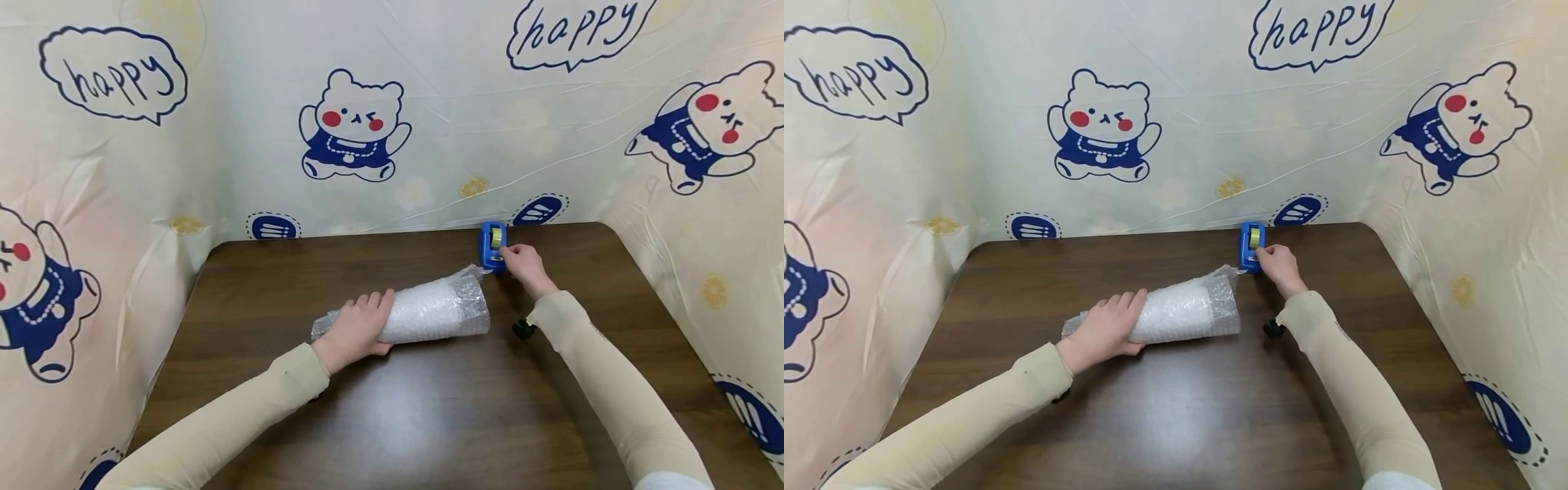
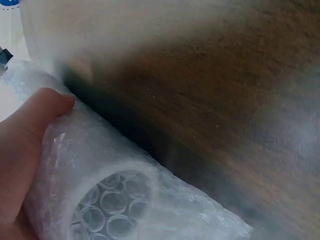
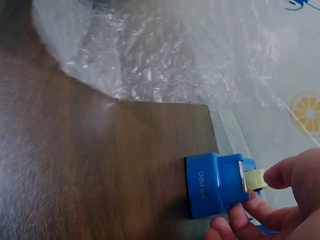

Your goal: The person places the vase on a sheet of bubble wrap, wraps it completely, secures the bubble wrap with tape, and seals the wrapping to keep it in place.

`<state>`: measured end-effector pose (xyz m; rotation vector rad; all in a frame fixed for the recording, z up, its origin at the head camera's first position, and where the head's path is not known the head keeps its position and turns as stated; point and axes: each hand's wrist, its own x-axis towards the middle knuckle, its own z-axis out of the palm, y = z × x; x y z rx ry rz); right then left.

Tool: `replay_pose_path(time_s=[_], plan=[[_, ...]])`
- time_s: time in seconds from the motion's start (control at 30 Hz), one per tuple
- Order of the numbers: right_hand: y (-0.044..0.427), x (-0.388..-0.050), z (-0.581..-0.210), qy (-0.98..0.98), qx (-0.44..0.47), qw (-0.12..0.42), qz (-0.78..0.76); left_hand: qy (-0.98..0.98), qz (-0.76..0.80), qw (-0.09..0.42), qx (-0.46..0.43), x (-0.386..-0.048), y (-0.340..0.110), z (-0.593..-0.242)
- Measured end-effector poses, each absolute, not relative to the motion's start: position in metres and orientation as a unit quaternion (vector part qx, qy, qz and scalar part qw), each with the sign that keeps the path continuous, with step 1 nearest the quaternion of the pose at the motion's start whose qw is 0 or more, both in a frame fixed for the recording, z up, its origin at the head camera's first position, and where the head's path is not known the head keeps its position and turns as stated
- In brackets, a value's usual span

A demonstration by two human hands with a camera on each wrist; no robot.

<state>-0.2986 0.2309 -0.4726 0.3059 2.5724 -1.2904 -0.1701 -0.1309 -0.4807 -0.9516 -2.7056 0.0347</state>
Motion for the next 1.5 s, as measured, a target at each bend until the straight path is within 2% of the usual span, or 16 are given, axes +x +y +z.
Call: replay_pose_path(time_s=[0.3, 0.53, 0.9, 1.27, 1.5], plan=[[0.229, -0.300, -0.475, 0.864, 0.105, 0.118, -0.478, -0.938, -0.003, 0.119, -0.325, -0.169, -0.131, -0.484], [0.224, -0.300, -0.475, 0.771, 0.149, 0.124, -0.606, -0.939, -0.004, 0.121, -0.321, -0.167, -0.131, -0.485], [0.209, -0.294, -0.491, 0.724, 0.172, 0.039, -0.667, -0.942, -0.003, 0.119, -0.315, -0.163, -0.129, -0.484], [0.214, -0.291, -0.500, 0.777, 0.161, -0.026, -0.607, -0.940, 0.007, 0.131, -0.316, -0.162, -0.128, -0.487], [0.222, -0.293, -0.501, 0.788, 0.168, -0.036, -0.591, -0.941, 0.002, 0.127, -0.313, -0.162, -0.129, -0.486]])
